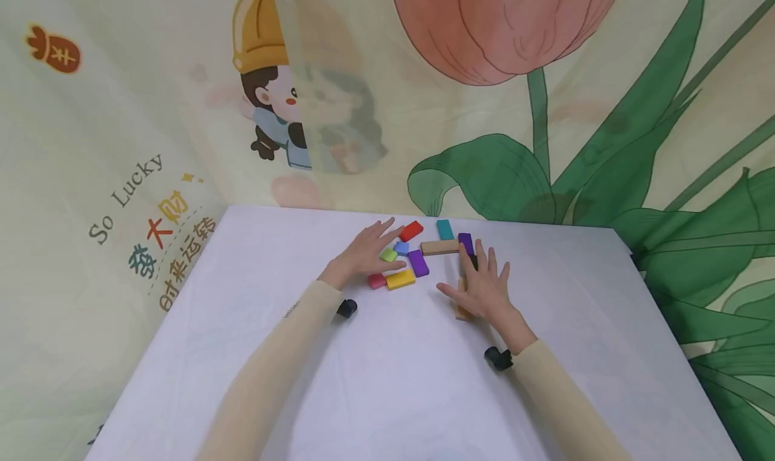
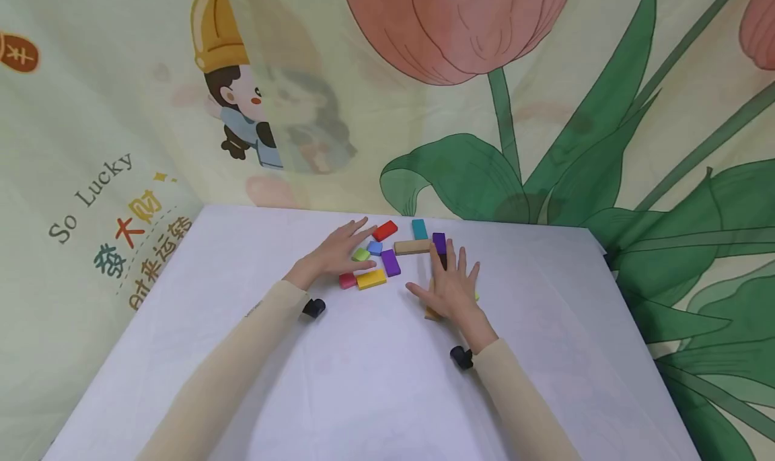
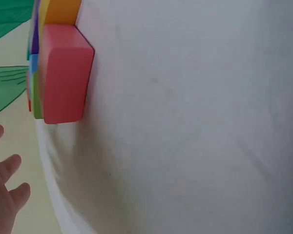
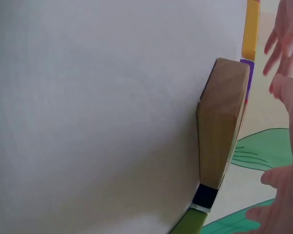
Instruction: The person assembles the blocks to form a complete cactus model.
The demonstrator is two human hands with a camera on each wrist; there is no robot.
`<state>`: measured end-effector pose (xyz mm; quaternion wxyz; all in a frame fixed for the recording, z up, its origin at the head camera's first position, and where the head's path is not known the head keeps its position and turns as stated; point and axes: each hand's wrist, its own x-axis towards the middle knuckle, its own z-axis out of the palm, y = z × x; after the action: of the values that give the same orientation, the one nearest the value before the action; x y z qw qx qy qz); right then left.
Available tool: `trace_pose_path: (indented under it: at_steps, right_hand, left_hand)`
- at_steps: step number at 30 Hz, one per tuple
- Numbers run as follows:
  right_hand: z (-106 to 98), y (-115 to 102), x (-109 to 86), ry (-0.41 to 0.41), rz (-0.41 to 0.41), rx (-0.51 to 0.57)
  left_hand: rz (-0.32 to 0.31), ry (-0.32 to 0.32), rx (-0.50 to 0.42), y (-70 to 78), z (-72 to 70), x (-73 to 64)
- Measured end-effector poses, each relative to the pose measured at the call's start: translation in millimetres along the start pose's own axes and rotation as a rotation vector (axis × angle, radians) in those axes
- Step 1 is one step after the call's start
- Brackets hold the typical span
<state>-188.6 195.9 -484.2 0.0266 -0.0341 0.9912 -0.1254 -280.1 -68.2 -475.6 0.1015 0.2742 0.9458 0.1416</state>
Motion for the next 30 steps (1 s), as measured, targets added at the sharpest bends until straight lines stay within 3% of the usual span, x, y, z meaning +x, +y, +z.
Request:
trace_pose_path:
  at_steps: [5, 13, 19, 30]
  right_hand:
    - [0, 4, -2.4, 0.018, -0.011, -0.021]
    - [-5, 10, -13.8, 0.057, 0.008, 0.002]
    - [-8, 11, -28.0, 0.138, 0.036, 0.023]
    - [1, 2, -37.7, 0.097, 0.045, 0.159]
  left_hand:
    - [0.024, -0.055, -0.030, 2.1, 0.5, 16.0]
    - [0.069, -0.067, -0.049, 2.1, 13.4, 30.7]
    - [0.081, -0.059, -0.034, 0.4, 18.5, 32.4]
    - [0.070, -0.089, 0.001, 0.0, 20.0, 34.3]
